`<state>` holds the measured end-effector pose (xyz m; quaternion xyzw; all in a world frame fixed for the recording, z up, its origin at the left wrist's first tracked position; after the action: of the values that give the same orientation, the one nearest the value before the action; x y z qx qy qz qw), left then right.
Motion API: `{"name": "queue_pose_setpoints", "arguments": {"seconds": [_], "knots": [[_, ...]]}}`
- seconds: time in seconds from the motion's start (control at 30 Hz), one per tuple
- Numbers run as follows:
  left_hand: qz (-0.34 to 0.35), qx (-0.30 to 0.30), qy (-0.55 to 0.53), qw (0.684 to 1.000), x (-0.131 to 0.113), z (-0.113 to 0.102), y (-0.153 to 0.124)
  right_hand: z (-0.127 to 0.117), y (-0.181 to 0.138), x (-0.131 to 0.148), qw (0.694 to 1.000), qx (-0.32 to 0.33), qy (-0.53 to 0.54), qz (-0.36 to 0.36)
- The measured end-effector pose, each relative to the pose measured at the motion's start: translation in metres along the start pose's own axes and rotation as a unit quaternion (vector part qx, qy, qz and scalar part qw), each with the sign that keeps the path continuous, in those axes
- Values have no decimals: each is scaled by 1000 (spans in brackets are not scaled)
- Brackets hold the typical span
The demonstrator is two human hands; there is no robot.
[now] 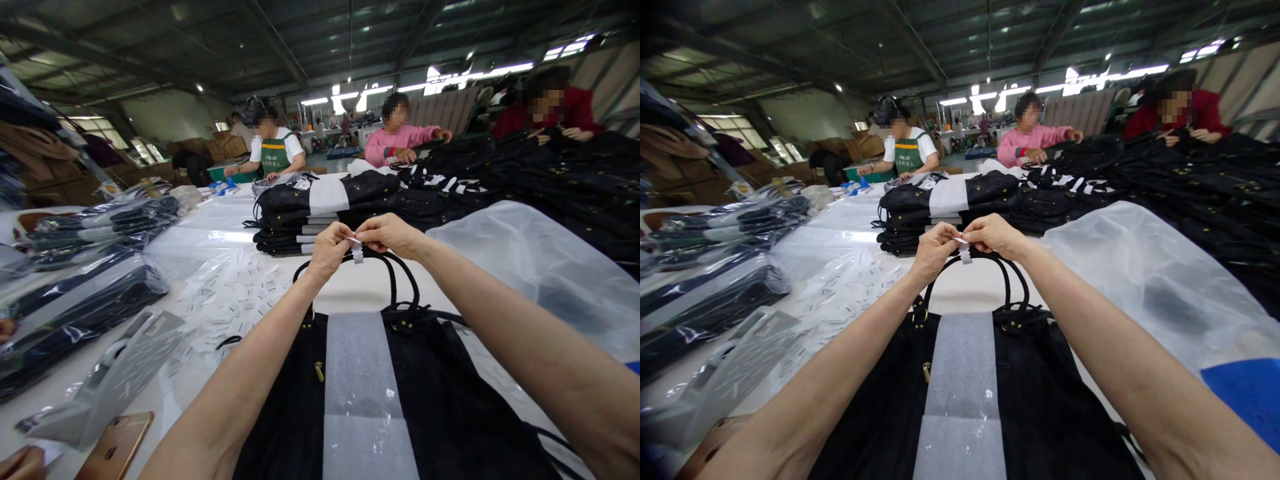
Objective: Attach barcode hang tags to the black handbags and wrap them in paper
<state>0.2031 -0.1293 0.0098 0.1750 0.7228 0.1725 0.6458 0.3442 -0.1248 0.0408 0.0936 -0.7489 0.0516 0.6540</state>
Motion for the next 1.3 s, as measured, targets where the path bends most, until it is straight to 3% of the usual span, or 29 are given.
{"name": "queue_pose_setpoints", "arguments": {"seconds": [0.17,0.33,0.53,0.67,0.83,0.93,1.07,1.2,1.3], "knots": [[0,10,21,1000,-5,-1,2,4,8,-5,1000,-9,22,-7],[1,19,39,999,-10,2,10,9,12,-10,989,-107,38,-91],[42,48,67,996,-15,5,31,1,23,3,950,-219,-96,-199],[84,123,113,982,-6,8,30,-8,37,18,932,-275,-92,-216],[125,147,166,967,6,5,14,-9,41,25,950,-247,-25,-189],[193,186,280,922,8,2,8,-4,31,26,969,-211,24,-124],[250,207,490,809,16,1,3,10,12,27,976,-180,19,-117],[218,214,580,755,33,5,5,17,9,3,964,-187,-56,-180],[142,252,607,741,47,6,7,13,12,-31,960,-200,-114,-158]]}}
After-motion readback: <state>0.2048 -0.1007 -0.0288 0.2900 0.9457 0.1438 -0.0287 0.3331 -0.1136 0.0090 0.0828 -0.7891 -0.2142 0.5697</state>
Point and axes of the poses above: each hand's wrist, its own y-axis towards the middle knuckle, its own z-axis out of the palm, x = y × z, the point moved 2 cm from there along y, towards the middle knuckle, and after that the axes turned 7 degrees about -x, right-handed, at the moved point
